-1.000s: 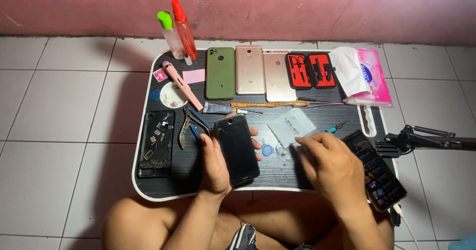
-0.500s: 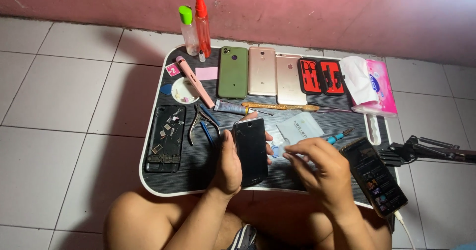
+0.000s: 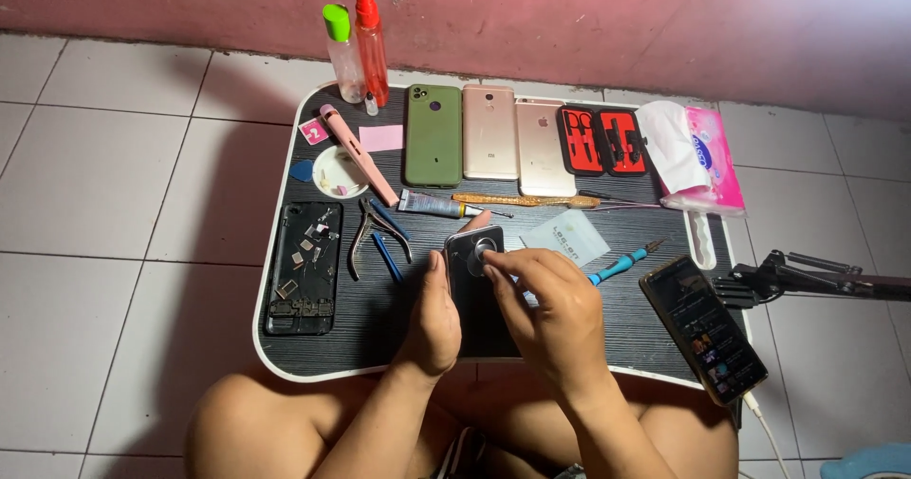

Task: Applying adhesive and assembling components during a mobile phone repair on a small portable table.

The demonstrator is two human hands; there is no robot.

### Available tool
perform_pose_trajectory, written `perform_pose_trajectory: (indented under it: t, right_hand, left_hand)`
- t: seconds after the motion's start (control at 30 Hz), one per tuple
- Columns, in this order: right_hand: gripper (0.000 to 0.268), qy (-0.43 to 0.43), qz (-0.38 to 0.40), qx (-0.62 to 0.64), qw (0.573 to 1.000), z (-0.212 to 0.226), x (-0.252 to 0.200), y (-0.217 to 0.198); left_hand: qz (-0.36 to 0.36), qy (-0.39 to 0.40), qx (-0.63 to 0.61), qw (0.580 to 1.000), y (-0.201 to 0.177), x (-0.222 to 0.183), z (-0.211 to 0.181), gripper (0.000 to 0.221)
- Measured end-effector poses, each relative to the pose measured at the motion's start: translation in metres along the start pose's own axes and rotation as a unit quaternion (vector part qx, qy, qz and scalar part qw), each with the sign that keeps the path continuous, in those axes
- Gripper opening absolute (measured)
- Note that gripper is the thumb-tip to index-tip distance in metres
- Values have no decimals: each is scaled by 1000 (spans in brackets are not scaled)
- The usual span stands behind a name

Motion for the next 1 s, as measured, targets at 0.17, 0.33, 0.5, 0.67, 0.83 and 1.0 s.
perform_pose_trajectory:
  t: [0.17,0.33,0.5,0.67,0.83,1.0]
  right_hand:
    - [8,84,9,23,996,-13,-6,4]
    - [9,219,-13,71,973,-30,-20,5]
    - [30,349,-11,153,925,-48,-32,16]
    - [36,360,2,170,917,-48,-31,18]
    - [33,350,13,165,922,-44,-30,19]
    - [33,330,7,159,930,-48,-33,21]
  left_hand:
    - [-60,-2,25,998,11,-9,-23,59]
    - [-102,6,-14,995,21,-18,-26,57]
    - [-69,-8,-110,992,28,-22,-27,59]
    - [-28,-42,-113,992,17,-17,-18,65]
    - [-8,-51,-142,989,20,-17,-16,66]
    - [-59,-3,-135,989,16,-20,-28,48]
Point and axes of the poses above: each hand's wrist, its own x-axis towards the middle knuckle, its own y-axis out of the palm, z = x × y, the point moved 10 cm from there along x, towards the middle knuckle, and after that the axes turned 15 degrees about -y, right-handed, at the moved point
